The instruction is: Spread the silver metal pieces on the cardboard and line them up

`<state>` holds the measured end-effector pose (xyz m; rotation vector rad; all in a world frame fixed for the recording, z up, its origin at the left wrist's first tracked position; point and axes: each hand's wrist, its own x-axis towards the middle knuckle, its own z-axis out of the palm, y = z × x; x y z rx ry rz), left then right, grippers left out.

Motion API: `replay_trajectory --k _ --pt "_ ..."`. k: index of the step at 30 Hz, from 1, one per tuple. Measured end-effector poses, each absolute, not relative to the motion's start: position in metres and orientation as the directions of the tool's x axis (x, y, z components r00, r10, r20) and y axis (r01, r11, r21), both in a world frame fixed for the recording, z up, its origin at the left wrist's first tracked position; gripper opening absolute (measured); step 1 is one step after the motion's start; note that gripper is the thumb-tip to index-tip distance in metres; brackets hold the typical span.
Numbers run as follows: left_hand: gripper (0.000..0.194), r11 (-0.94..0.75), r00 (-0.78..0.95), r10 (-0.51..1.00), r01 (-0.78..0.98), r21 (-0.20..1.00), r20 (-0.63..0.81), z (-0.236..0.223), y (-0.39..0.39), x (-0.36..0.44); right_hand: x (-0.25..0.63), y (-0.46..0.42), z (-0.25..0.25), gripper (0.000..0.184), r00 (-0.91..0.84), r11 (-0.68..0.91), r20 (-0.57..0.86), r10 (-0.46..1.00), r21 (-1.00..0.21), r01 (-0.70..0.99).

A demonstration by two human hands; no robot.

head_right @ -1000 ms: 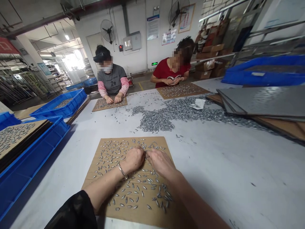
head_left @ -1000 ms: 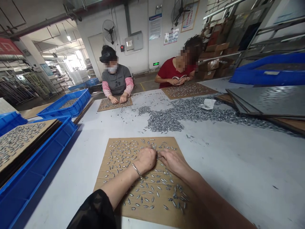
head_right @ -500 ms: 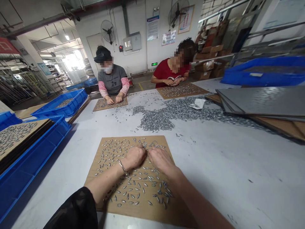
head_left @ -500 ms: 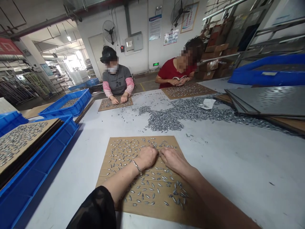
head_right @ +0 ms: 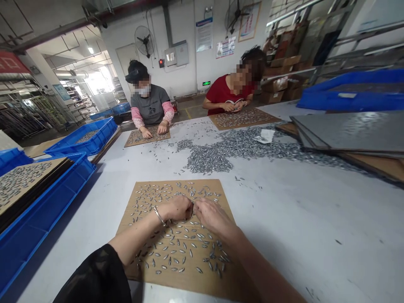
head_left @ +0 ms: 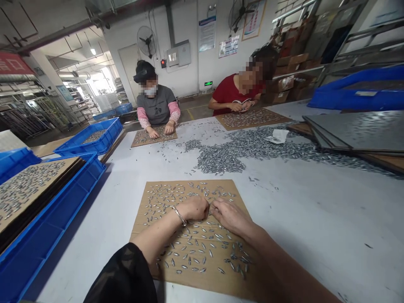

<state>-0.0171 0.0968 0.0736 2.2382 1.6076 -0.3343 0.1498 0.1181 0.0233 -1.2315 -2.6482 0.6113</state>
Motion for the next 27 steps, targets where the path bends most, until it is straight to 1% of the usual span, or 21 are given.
replay_trajectory --k 5,10,13,16,18,21,24,27 --pt "0.023 -0.254 0.31 0.883 0.947 0.197 -0.352 0.073 0.1 -0.024 0.146 0.115 0.038 0.027 -0.654 0.59 -0.067 0.754 -0.37 0.718" --pt "0.023 -0.199 0.257 0.937 0.95 0.241 -0.236 0.083 0.096 -0.048 0.139 0.119 0.037 0.028 -0.639 0.586 -0.088 0.764 -0.319 0.745" --pt "0.022 -0.157 0.201 0.966 0.955 0.252 -0.162 0.091 0.09 -0.065 0.135 0.122 0.032 0.027 -0.639 0.588 -0.084 0.764 -0.317 0.744" --pt "0.023 -0.127 0.163 0.981 0.95 0.284 -0.107 0.094 0.083 -0.081 0.134 0.124 0.03 0.017 -0.609 0.543 -0.096 0.788 -0.358 0.759" --pt "0.024 -0.109 0.138 0.988 0.945 0.307 -0.075 0.095 0.077 -0.093 0.137 0.124 0.03 0.014 -0.59 0.525 -0.05 0.806 -0.399 0.751" --pt "0.023 -0.077 0.094 0.995 0.939 0.334 -0.038 0.097 0.065 -0.114 0.148 0.122 0.032 0.02 -0.585 0.546 0.053 0.809 -0.434 0.717" --pt "0.021 -0.038 0.042 0.999 0.936 0.35 -0.003 0.102 0.049 -0.138 0.162 0.115 0.032 0.026 -0.61 0.592 0.099 0.786 -0.401 0.699" --pt "0.02 0.008 -0.017 1.0 0.936 0.351 0.024 0.107 0.031 -0.162 0.172 0.106 0.029 0.028 -0.649 0.639 0.097 0.755 -0.334 0.693"
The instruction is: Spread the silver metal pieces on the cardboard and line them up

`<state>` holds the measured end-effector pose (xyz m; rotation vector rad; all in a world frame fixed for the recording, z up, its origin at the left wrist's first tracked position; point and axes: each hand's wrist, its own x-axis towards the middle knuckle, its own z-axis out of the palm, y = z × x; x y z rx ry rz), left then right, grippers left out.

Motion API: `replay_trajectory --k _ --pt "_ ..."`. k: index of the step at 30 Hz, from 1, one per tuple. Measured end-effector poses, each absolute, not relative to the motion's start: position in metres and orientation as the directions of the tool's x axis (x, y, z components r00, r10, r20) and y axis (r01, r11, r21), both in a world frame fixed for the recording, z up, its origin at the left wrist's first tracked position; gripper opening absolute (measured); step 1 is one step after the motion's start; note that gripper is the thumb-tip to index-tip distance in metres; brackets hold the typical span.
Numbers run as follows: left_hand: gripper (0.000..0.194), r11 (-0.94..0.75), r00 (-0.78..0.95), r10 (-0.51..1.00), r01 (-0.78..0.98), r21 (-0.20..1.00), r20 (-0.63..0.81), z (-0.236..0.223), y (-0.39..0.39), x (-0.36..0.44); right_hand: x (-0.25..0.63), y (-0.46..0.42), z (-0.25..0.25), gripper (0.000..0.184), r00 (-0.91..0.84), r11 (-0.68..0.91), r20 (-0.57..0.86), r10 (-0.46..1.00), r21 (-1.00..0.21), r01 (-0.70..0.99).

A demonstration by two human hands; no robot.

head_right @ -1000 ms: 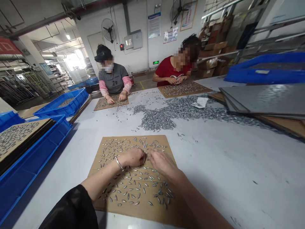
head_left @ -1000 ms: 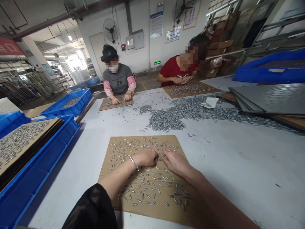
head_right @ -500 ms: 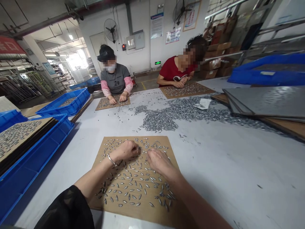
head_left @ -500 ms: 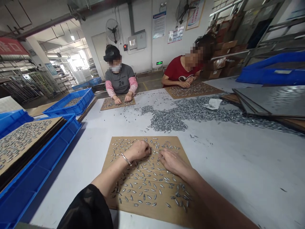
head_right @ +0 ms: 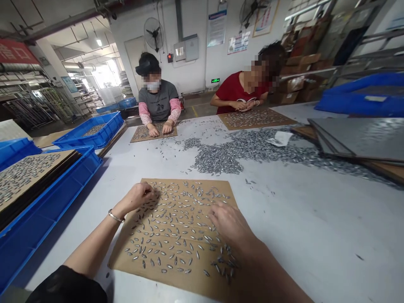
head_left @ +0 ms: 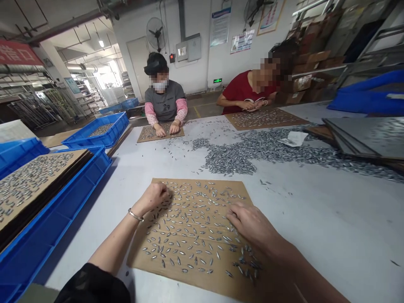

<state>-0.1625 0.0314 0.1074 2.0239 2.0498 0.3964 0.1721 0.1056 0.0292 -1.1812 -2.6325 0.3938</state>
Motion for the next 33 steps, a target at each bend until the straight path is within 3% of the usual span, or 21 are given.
replay_trajectory --k 4,10,22,27,29,33 --pt "0.018 0.066 -0.082 0.996 0.936 0.346 0.032 0.108 0.011 -0.183 0.169 0.098 0.024 0.029 -0.674 0.646 0.023 0.739 -0.308 0.698" --pt "0.018 0.062 -0.078 0.997 0.921 0.386 0.025 0.102 -0.009 -0.182 0.136 0.106 0.029 0.028 -0.692 0.659 0.03 0.721 -0.339 0.672" --pt "0.029 0.173 -0.2 0.98 0.867 0.467 0.008 0.091 -0.044 -0.198 0.09 0.125 0.053 0.034 -0.734 0.714 -0.117 0.669 -0.176 0.678" --pt "0.026 0.194 -0.244 0.969 0.837 0.511 0.031 0.085 -0.048 -0.202 0.084 0.122 0.047 0.026 -0.697 0.688 -0.115 0.708 -0.11 0.717" --pt "0.027 0.199 -0.254 0.967 0.823 0.532 0.03 0.082 -0.047 -0.205 0.085 0.124 0.043 0.024 -0.68 0.669 -0.106 0.725 -0.125 0.733" --pt "0.029 0.214 -0.277 0.96 0.787 0.578 0.023 0.074 -0.04 -0.213 0.094 0.139 0.042 0.021 -0.635 0.588 -0.113 0.764 -0.282 0.758"
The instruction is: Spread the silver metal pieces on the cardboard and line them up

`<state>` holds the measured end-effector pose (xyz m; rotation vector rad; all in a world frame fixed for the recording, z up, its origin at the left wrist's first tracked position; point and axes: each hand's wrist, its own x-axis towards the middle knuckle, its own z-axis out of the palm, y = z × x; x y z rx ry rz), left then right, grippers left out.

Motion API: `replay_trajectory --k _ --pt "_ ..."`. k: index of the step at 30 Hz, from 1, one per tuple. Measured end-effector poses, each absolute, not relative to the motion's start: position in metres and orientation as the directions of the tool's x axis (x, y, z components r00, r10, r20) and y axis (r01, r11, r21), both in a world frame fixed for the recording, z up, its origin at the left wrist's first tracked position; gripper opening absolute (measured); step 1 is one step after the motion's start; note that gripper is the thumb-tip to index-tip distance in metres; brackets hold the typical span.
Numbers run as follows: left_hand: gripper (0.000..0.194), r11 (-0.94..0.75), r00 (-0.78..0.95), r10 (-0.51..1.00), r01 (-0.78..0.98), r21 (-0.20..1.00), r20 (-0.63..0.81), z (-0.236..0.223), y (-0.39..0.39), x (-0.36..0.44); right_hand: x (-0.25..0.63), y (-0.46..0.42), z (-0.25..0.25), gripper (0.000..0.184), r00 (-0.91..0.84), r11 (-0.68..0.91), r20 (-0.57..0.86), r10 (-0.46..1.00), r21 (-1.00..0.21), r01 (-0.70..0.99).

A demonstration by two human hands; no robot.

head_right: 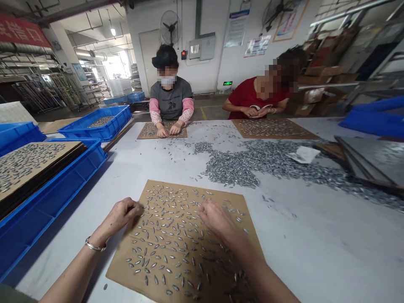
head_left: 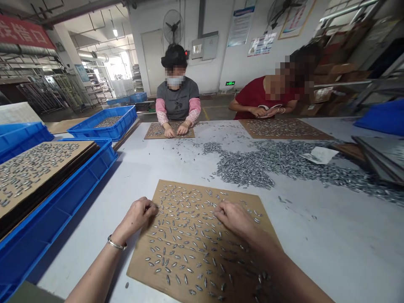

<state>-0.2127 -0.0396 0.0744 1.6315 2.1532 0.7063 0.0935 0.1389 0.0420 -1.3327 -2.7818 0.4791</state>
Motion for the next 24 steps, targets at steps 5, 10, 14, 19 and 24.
replay_trajectory --k 5,10,14,19,24 --pt "0.032 0.262 -0.435 0.898 0.647 0.716 0.064 0.063 -0.029 -0.221 0.093 0.16 0.05 0.027 -0.615 0.582 -0.092 0.783 -0.239 0.777" --pt "0.038 0.277 -0.585 0.811 0.423 0.863 0.026 0.045 -0.028 -0.223 0.078 0.163 0.05 0.026 -0.643 0.623 -0.141 0.753 -0.165 0.765" --pt "0.046 0.296 -0.584 0.81 0.346 0.89 -0.042 0.03 -0.03 -0.228 0.073 0.164 0.049 0.028 -0.635 0.62 -0.149 0.758 -0.139 0.773" --pt "0.049 0.313 -0.562 0.824 0.349 0.883 -0.07 0.029 -0.031 -0.232 0.073 0.17 0.043 0.032 -0.617 0.605 -0.108 0.779 -0.126 0.786" --pt "0.05 0.328 -0.568 0.82 0.366 0.871 -0.07 0.031 -0.031 -0.231 0.074 0.174 0.038 0.021 -0.677 0.649 -0.074 0.732 -0.225 0.727"
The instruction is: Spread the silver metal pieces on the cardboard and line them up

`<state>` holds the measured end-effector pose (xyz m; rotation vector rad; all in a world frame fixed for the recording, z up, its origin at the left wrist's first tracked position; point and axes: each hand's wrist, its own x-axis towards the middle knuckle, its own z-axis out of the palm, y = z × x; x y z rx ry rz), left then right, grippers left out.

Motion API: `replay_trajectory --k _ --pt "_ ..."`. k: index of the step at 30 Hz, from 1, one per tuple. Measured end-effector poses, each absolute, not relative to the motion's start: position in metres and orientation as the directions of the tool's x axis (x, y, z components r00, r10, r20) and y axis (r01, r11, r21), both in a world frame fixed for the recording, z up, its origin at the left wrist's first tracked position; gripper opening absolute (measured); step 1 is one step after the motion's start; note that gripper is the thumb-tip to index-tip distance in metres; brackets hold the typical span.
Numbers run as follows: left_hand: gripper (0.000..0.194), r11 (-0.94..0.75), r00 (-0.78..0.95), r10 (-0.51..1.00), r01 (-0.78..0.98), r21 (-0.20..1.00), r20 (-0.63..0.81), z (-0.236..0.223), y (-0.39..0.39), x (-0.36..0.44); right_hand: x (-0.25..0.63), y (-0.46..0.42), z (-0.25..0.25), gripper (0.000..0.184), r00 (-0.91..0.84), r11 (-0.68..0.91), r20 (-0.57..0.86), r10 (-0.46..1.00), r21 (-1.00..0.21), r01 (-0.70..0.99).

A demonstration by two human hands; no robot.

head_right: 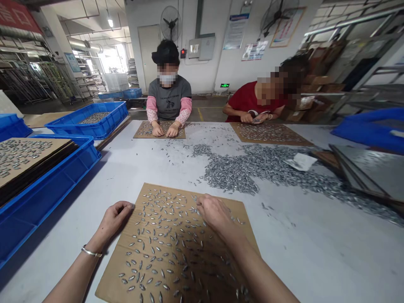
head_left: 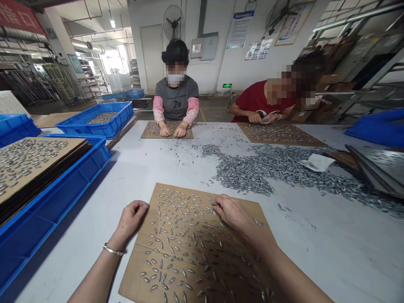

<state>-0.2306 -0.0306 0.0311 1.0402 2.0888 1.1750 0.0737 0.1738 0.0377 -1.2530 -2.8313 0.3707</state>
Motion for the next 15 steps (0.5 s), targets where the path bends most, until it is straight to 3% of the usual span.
replay_trajectory --k 3,7,15 --pt "0.05 0.321 -0.567 0.822 0.379 0.868 -0.057 0.029 -0.03 -0.232 0.068 0.172 0.038 0.024 -0.722 0.698 -0.062 0.689 -0.208 0.685" --pt "0.048 0.316 -0.563 0.826 0.416 0.853 -0.031 0.027 -0.03 -0.233 0.055 0.17 0.041 0.026 -0.66 0.643 -0.129 0.74 -0.151 0.751" --pt "0.042 0.308 -0.53 0.848 0.5 0.809 0.004 0.026 -0.031 -0.234 0.044 0.177 0.052 0.022 -0.64 0.596 -0.149 0.754 -0.255 0.761"
